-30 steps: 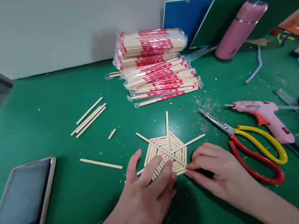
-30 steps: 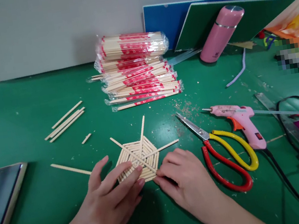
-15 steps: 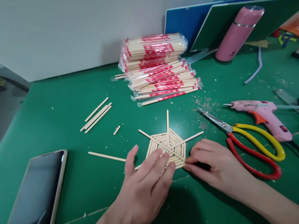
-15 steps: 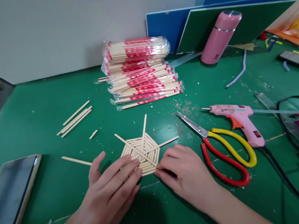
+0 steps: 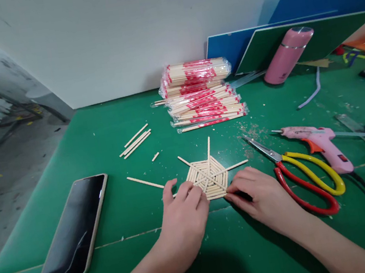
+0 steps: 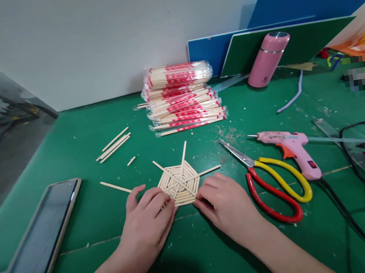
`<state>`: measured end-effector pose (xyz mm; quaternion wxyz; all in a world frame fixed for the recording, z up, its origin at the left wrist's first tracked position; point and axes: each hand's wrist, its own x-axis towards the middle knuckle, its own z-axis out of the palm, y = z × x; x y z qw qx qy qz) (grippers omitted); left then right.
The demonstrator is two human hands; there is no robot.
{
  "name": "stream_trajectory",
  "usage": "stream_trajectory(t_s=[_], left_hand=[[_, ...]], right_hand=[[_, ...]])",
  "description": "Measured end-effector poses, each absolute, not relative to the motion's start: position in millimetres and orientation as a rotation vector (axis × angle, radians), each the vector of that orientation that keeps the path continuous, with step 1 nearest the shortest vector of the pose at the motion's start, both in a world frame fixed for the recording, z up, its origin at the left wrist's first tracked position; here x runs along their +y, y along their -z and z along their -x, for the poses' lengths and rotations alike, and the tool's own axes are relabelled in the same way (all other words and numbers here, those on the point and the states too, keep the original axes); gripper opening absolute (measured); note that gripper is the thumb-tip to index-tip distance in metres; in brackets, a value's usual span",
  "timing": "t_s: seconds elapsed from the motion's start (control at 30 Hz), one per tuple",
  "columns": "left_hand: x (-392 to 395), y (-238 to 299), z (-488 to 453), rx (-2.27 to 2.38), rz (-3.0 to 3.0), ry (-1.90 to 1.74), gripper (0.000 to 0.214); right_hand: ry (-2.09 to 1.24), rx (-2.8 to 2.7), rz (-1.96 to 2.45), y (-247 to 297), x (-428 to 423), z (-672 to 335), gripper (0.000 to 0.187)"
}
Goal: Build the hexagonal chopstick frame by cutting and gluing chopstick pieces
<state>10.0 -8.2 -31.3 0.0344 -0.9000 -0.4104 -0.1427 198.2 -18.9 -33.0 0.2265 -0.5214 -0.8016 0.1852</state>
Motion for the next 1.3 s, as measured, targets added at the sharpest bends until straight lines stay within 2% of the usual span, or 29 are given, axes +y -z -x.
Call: stream_trajectory(t_s=[0.53, 0.97, 1.3], left_hand=[[-6.8, 37.1, -9.7, -1.160, 2.807, 0.445, 0.016], [-3.2, 26.6, -1.5, -1.502, 2.952, 0.737, 0.017], [-3.8, 27.3, -4.3, -1.798, 2.846, 0.788, 0.017]], right_hand=[[-0.401, -2.271, 1.381, 34.3, -17.8, -198.9, 0.015], [-0.444, -2.248, 1.389, 33.3, -19.3, -198.6, 0.013], [-0.539, -2.203, 1.393, 33.1, -17.8, -199.1, 0.013]])
